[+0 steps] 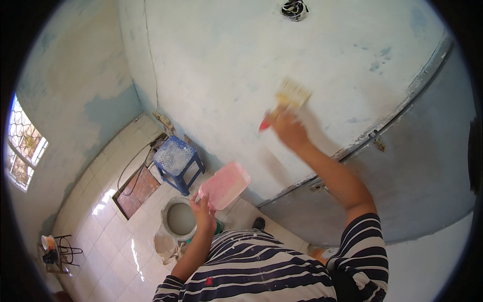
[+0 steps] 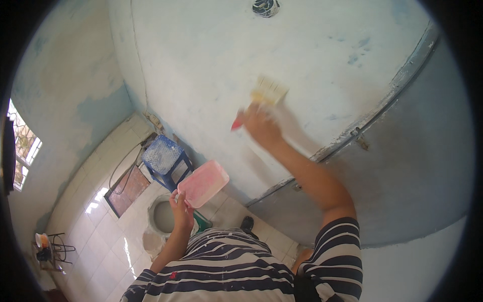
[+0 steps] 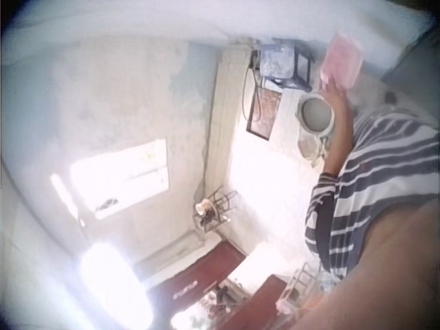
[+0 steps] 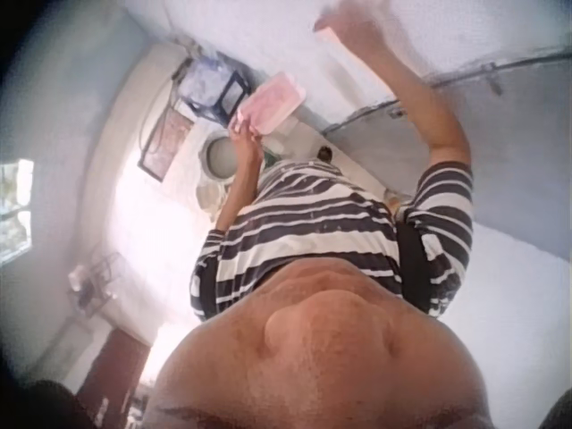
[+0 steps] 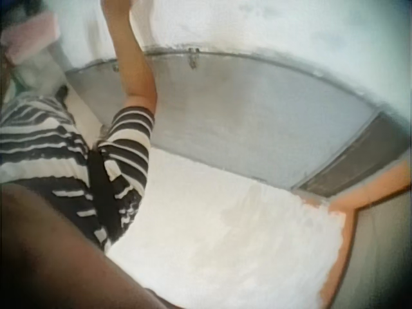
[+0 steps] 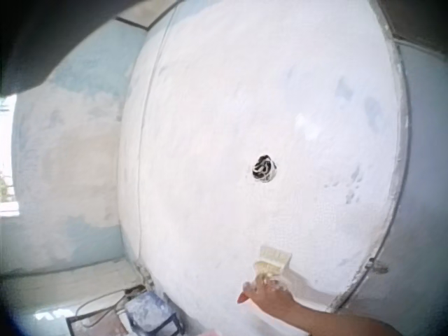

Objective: The person paints a section of a white wall using a brush, dipping the brush into a pink container held in the other hand.

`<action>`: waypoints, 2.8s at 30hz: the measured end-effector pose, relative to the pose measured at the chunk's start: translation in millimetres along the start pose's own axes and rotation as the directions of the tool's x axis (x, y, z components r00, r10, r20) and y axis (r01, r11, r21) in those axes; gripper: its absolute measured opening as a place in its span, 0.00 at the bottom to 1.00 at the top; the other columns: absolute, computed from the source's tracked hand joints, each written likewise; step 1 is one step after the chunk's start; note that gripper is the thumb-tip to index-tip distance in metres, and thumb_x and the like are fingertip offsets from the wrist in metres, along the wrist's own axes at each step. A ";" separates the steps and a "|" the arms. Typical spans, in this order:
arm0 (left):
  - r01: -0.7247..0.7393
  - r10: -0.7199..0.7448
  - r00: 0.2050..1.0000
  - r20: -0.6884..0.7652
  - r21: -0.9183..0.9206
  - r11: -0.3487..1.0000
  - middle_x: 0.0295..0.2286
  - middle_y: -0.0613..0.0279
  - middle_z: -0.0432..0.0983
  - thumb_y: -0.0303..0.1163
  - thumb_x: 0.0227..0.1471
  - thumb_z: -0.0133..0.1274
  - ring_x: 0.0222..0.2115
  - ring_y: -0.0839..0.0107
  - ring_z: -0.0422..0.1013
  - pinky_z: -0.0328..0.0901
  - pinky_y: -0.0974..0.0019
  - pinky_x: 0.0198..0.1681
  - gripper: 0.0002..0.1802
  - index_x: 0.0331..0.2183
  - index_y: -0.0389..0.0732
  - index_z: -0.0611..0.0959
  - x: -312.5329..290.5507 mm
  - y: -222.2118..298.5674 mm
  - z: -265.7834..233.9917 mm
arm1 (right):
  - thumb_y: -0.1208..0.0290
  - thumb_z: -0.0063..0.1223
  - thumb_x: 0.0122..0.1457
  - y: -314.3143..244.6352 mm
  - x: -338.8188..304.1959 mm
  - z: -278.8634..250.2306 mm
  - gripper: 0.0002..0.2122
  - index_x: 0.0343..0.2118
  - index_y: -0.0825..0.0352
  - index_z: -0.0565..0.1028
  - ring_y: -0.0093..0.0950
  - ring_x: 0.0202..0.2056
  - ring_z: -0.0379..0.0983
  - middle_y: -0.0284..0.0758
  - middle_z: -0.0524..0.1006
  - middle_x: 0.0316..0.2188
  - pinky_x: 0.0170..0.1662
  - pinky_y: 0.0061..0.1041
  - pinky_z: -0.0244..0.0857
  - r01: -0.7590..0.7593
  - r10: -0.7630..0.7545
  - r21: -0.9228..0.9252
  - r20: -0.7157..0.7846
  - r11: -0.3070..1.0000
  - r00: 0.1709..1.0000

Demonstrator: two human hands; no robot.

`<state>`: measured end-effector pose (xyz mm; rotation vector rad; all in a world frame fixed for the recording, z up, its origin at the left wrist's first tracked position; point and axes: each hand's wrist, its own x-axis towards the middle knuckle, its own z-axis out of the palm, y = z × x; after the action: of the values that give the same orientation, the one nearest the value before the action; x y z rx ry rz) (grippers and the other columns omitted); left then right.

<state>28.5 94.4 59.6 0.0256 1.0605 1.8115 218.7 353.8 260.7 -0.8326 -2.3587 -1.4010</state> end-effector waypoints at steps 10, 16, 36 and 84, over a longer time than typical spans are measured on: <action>-0.017 0.018 1.000 -0.009 0.024 1.000 0.46 0.58 0.68 0.38 0.56 0.55 0.45 0.69 0.70 0.68 0.64 0.44 0.30 0.54 0.45 0.60 -2.3 -6.7 -14.2 | 0.55 0.30 0.69 107.3 47.7 -60.9 0.24 0.29 0.67 0.77 0.49 0.30 0.74 0.49 0.77 0.24 0.35 0.45 0.67 -0.501 0.547 0.594 0.118 0.630 0.829; -0.035 0.035 0.999 0.012 0.040 0.999 0.47 0.54 0.69 0.37 0.57 0.54 0.47 0.66 0.70 0.69 0.61 0.47 0.28 0.53 0.43 0.61 -5.1 1.2 -6.6 | 0.67 0.52 0.62 253.1 87.3 -179.0 0.11 0.42 0.67 0.78 0.31 0.32 0.79 0.37 0.82 0.34 0.37 0.27 0.72 -0.455 0.606 0.407 -0.613 0.792 0.507; 0.000 0.000 0.999 0.039 -0.002 1.000 0.45 0.62 0.68 0.37 0.53 0.59 0.44 0.70 0.68 0.66 0.62 0.45 0.34 0.55 0.47 0.59 1.3 -4.1 -6.3 | 0.50 0.32 0.68 175.3 77.4 -90.7 0.26 0.34 0.69 0.77 0.50 0.27 0.75 0.50 0.77 0.25 0.32 0.44 0.67 -0.545 0.668 0.584 0.004 0.602 0.744; 0.037 -0.038 0.999 0.027 0.035 0.999 0.49 0.64 0.68 0.42 0.53 0.59 0.44 0.76 0.64 0.60 0.70 0.38 0.33 0.55 0.49 0.62 -9.2 -9.8 3.2 | 0.73 0.51 0.56 -76.9 -78.2 -7.5 0.04 0.34 0.61 0.74 0.38 0.36 0.73 0.36 0.74 0.31 0.39 0.39 0.68 -0.374 0.183 0.683 0.337 0.628 0.924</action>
<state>41.8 90.7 59.0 0.0507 1.0657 1.7543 234.3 292.8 170.6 -1.0699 -2.4791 -0.1373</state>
